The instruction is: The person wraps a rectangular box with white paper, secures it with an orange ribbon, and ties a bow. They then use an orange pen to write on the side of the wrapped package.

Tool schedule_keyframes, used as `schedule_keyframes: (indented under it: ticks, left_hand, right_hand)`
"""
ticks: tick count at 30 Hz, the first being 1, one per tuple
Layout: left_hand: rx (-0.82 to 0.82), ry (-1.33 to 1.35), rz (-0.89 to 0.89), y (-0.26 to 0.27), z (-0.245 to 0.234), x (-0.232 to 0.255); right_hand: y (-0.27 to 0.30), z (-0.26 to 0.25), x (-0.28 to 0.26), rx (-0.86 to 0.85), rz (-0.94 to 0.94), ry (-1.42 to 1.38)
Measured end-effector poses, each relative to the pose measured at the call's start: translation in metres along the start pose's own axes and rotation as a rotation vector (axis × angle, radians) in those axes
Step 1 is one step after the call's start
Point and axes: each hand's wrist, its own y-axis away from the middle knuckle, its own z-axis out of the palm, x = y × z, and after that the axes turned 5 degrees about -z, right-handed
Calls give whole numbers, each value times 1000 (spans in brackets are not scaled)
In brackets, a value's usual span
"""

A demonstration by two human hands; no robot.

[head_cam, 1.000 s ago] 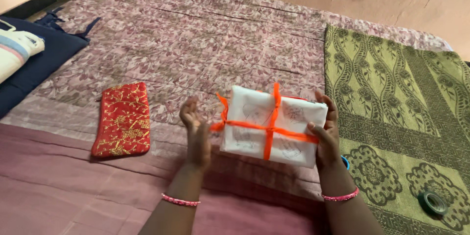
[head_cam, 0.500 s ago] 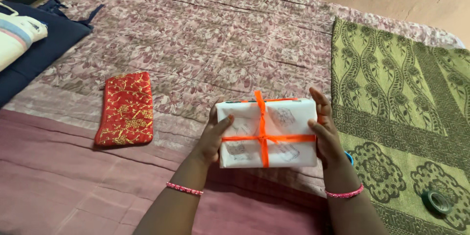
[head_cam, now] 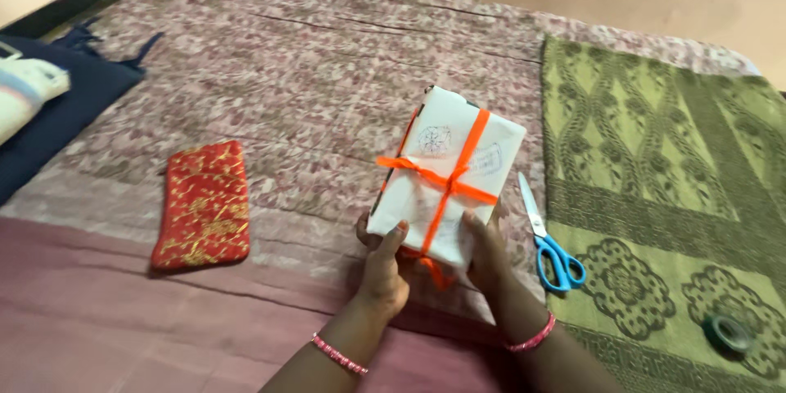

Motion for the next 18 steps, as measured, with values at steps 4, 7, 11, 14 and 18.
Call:
schedule_keyframes:
  ticks: [4, 7, 11, 14, 18]
  left_hand:
    - [-236, -80, -95, -14, -11, 9]
    - [-228, -222, 58, -24, -15, 28]
    - [-259, -311, -109, -21, -19, 39]
    - [-298, -312, -314, -16, -14, 34]
    - [-349, -328, -253, -6, -7, 39]
  right_hand:
    - [-11, -18, -42, 31, 105, 90]
    - [-14, -29, -59, -58, 183, 90]
    - [-13, -31, -43, -75, 202, 198]
    - [-13, -34, -34, -112, 207, 277]
    - [-13, -43, -38, -108, 232, 407]
